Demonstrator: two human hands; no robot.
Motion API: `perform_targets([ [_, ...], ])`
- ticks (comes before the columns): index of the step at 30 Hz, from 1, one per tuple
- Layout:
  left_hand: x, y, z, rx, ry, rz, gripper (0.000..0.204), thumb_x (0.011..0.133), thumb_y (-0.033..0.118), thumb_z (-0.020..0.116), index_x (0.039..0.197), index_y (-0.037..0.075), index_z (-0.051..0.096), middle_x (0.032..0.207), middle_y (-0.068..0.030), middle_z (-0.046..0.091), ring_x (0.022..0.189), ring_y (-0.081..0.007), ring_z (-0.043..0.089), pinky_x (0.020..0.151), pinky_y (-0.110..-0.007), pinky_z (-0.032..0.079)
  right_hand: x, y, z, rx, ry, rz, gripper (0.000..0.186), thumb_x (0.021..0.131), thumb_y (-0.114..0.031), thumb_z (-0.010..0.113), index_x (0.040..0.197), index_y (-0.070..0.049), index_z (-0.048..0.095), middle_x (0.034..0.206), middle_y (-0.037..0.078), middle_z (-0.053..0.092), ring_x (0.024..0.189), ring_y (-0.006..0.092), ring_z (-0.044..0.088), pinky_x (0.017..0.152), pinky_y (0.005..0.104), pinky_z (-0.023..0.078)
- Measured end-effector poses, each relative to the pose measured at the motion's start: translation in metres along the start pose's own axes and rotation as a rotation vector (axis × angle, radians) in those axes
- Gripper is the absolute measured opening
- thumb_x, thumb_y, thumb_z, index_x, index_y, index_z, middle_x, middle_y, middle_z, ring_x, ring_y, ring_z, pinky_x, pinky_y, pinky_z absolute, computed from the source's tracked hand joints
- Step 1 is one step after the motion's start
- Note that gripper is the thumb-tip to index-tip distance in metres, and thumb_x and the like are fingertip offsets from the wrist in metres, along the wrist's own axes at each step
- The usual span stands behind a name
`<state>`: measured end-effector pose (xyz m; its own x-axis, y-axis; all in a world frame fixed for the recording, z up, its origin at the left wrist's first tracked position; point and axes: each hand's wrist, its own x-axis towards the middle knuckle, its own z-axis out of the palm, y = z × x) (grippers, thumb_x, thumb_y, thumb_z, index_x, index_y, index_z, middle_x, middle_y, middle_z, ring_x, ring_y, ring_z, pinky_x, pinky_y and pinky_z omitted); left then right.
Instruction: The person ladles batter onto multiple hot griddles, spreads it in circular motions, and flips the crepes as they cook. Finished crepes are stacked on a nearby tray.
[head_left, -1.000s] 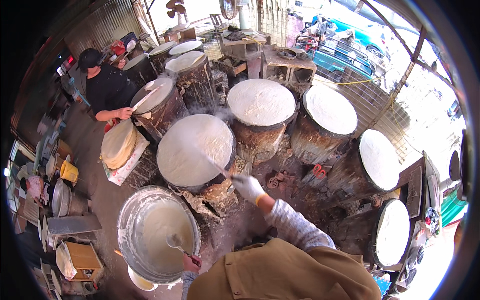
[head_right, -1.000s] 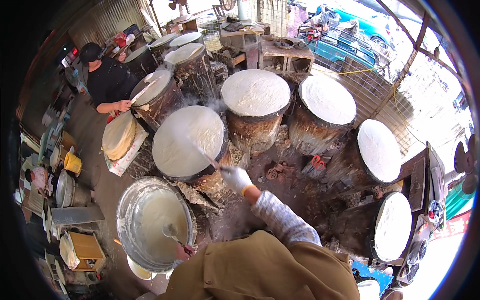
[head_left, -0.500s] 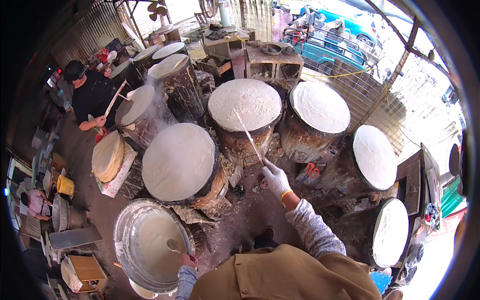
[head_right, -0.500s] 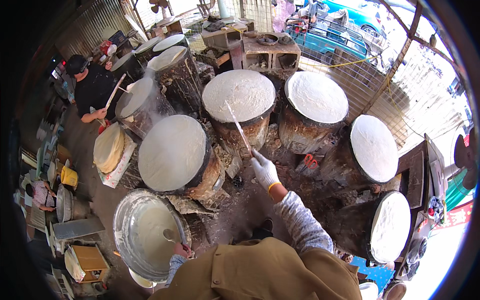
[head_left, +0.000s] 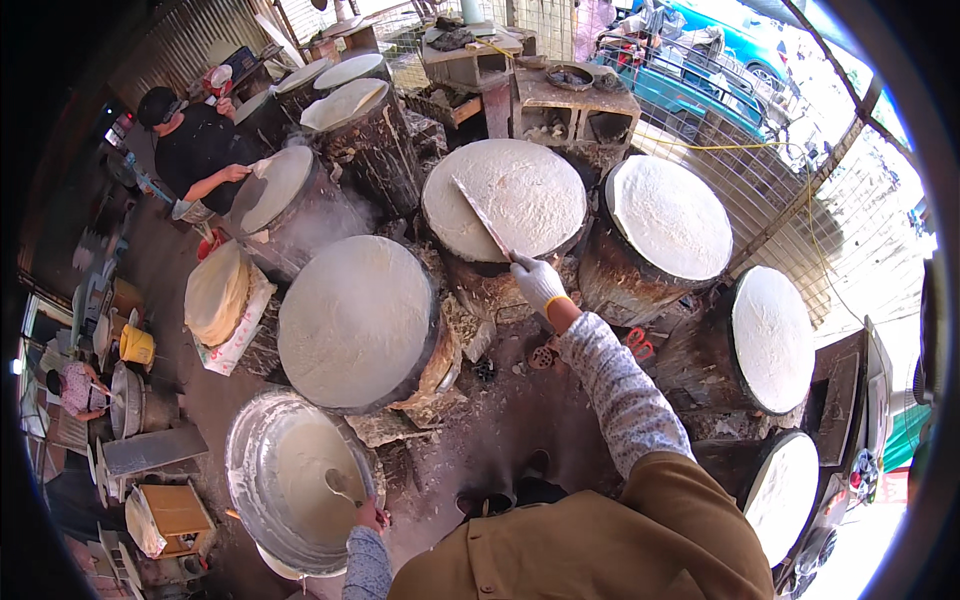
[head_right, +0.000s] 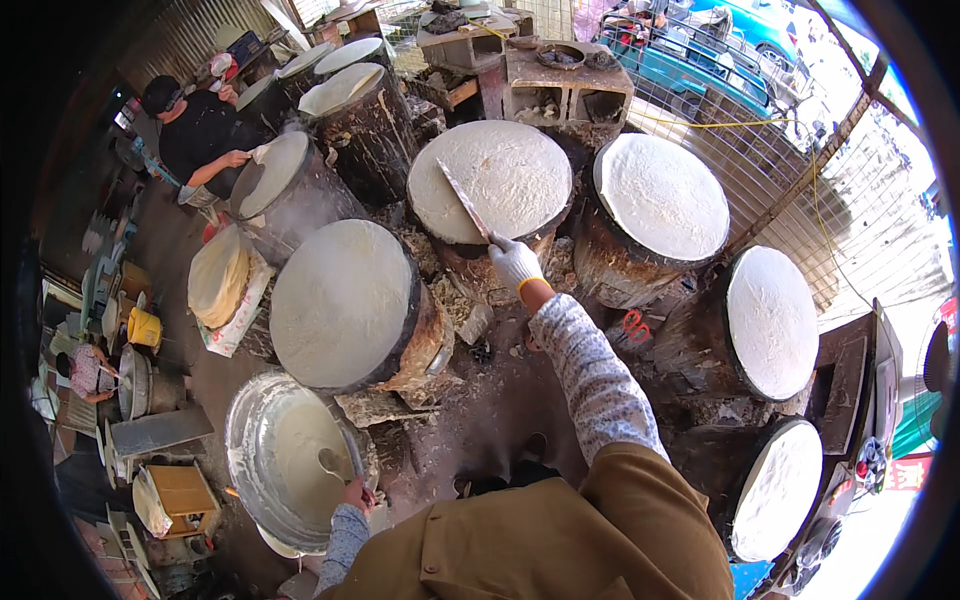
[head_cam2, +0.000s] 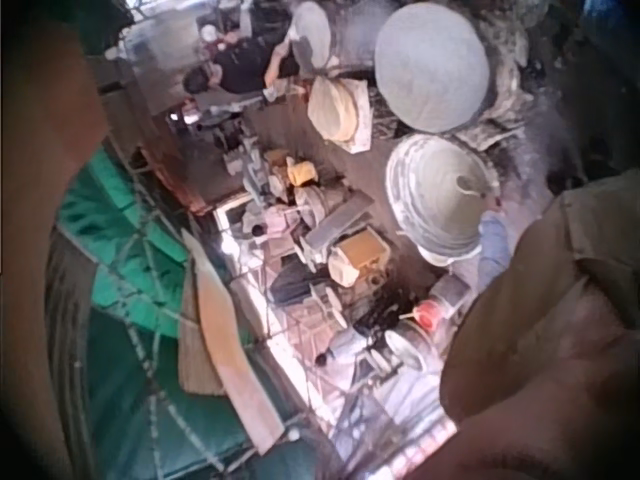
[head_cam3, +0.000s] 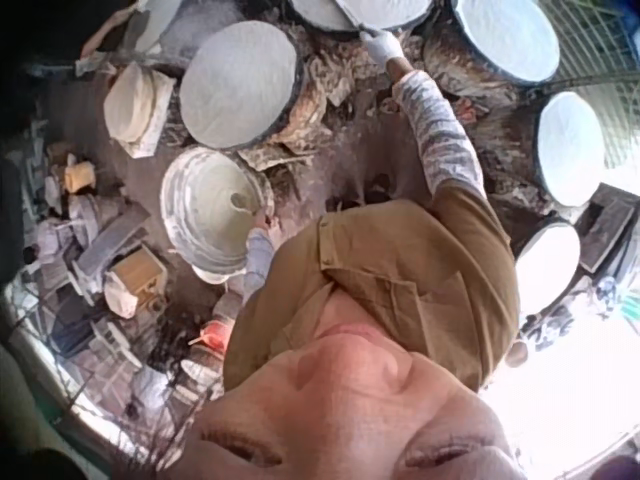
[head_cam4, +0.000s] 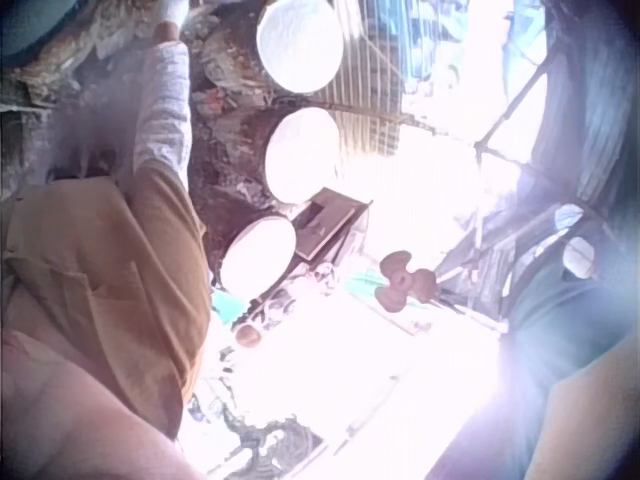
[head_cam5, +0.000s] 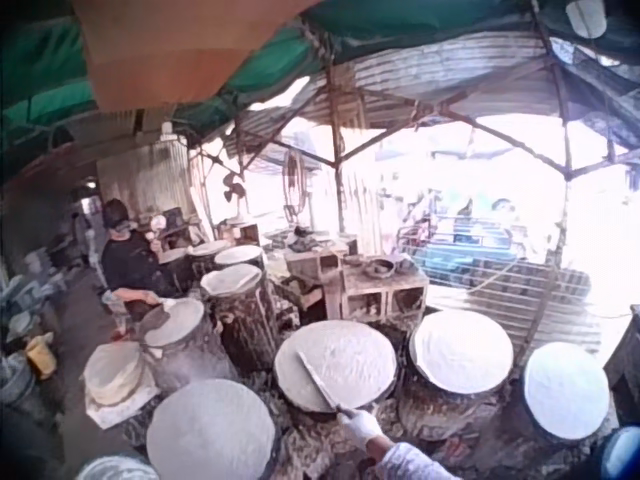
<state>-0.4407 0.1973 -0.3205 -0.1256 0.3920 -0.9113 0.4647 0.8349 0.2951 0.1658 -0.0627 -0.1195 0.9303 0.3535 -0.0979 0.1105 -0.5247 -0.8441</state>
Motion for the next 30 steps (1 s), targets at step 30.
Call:
perform_targets([
  [30, -0.031, 0.014, 0.017, -0.059, 0.066, -0.066, 0.057, 0.096, 0.049, 0.053, 0.053, 0.014, 0.041, 0.040, -0.0084, 0.041, 0.028, -0.0204, 0.037, 0.026, -0.035, 0.030, -0.051, 0.060, -0.087, 0.779, -0.108, 0.314, 0.044, 0.099, -0.029, 0.049, 0.142, -0.020, 0.049, 0.060, -0.004, 0.046, 0.040, 0.0076, 0.036, 0.036, 0.0241, 0.030],
])
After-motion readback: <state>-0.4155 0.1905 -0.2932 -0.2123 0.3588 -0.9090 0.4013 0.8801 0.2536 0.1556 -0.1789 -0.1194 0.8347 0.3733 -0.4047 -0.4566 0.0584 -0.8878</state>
